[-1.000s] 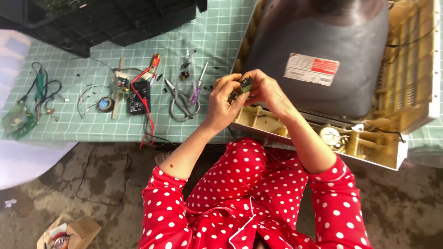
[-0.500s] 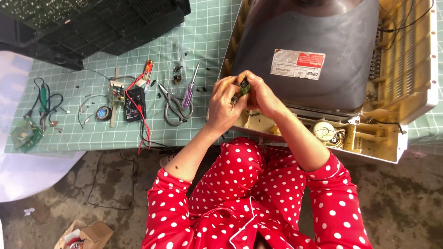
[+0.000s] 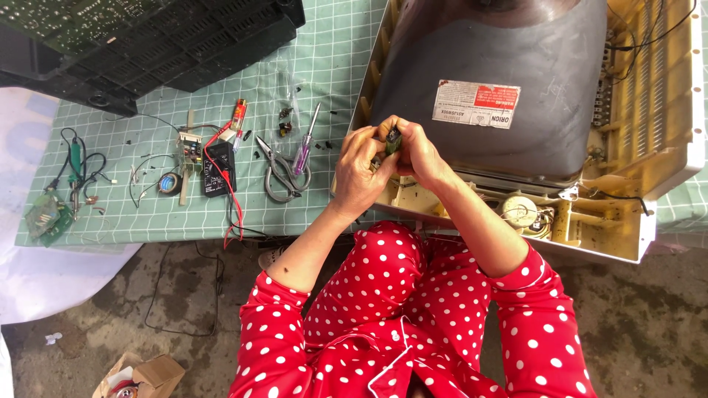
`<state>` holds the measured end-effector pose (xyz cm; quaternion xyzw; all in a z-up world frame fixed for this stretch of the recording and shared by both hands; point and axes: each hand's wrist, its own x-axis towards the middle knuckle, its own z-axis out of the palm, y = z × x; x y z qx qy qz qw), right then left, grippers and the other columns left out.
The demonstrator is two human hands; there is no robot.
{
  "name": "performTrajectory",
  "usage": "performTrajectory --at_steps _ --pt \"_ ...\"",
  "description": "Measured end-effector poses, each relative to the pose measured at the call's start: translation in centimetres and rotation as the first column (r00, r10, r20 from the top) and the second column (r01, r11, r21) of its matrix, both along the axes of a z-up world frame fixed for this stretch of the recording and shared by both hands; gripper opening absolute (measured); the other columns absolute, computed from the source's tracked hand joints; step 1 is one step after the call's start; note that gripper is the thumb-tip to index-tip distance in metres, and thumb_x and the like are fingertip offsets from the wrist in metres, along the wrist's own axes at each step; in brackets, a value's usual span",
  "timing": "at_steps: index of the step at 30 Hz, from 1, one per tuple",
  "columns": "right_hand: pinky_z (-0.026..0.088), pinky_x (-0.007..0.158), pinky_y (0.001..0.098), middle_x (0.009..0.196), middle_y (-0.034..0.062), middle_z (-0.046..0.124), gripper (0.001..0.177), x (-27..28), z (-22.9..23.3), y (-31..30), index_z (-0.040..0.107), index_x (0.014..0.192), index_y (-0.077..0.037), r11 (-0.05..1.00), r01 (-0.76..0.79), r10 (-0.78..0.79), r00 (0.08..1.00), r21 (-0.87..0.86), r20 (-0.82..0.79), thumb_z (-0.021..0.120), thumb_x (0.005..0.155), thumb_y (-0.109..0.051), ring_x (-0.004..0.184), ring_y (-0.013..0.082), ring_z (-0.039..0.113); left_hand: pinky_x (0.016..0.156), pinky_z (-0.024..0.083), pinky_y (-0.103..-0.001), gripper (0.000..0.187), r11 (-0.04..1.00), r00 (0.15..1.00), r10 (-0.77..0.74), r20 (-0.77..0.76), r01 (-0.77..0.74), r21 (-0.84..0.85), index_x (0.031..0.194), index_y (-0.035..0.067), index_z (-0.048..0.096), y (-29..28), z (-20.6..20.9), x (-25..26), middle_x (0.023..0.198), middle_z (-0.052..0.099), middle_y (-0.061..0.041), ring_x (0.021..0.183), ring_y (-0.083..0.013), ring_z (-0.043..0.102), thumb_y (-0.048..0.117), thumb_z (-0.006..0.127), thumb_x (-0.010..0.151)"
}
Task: The person works on the back of a disassembled CRT television, manipulating wires and components near the neck of the tube. They use a screwdriver to adjust parts inside the chassis and handle various electronic components and tools on the table.
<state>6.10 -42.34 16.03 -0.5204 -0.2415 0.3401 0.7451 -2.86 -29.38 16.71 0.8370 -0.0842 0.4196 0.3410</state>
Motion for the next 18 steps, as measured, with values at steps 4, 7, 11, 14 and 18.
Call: performTrajectory --at_steps 4,7,11,14,18 --pt "0.028 0.039 0.0173 0.078 0.0105 0.058 0.056 -0.5 0.4 0.2 0.049 0.113 -0.012 0.999 -0.040 0.040 0.999 0.003 0.026 0.029 0.102 -0.063 0.051 0.0099 0.045 0.101 0.052 -0.043 0.023 0.999 1.000 -0.017 -0.009 0.017 -0.051 0.088 0.011 0.064 0.3 0.4 -0.3 0.113 0.069 -0.006 0.114 -0.0305 0.067 0.023 0.084 0.088" --pt "0.029 0.039 0.0179 0.080 0.0108 0.058 0.056 -0.2 -0.3 0.1 0.047 0.115 -0.012 0.998 -0.063 0.063 0.998 0.019 0.018 0.029 0.102 -0.063 0.052 0.0102 0.045 0.099 0.053 -0.043 0.022 0.998 1.000 -0.017 0.000 0.017 -0.058 0.089 0.011 0.065 0.3 0.4 -0.5 0.112 0.069 -0.007 0.113 -0.0317 0.067 0.022 0.084 0.088" --pt "0.027 0.036 0.0166 0.081 0.0109 0.058 0.054 -0.3 -0.2 0.2 0.047 0.115 -0.011 0.998 -0.068 0.067 0.997 0.016 0.035 0.028 0.102 -0.060 0.049 0.0087 0.046 0.098 0.053 -0.042 0.023 0.999 1.000 -0.001 0.017 0.002 -0.050 0.089 0.011 0.065 0.5 -0.2 -0.6 0.111 0.069 -0.006 0.112 -0.0311 0.067 0.022 0.084 0.088" --pt "0.030 0.037 0.0162 0.084 0.0115 0.060 0.053 -1.2 1.0 0.1 0.047 0.119 -0.012 0.996 -0.086 0.086 0.995 -0.003 0.041 0.027 0.102 -0.058 0.051 0.0087 0.049 0.097 0.054 -0.042 0.023 0.999 0.999 0.023 0.031 -0.021 -0.043 0.089 0.010 0.065 0.9 0.2 -1.0 0.109 0.069 -0.008 0.111 -0.0311 0.068 0.021 0.085 0.085" --pt "0.043 0.051 0.0197 0.095 0.0036 0.067 0.061 -4.0 6.0 0.3 0.056 0.121 -0.016 0.907 -0.022 0.007 0.999 -0.420 -0.036 0.038 0.093 -0.067 0.063 0.0106 0.059 0.097 0.055 -0.039 0.016 0.984 0.993 0.092 0.079 -0.078 -0.163 0.098 0.013 0.069 3.3 2.5 -4.2 0.109 0.072 -0.004 0.106 -0.0280 0.070 0.025 0.078 0.093"
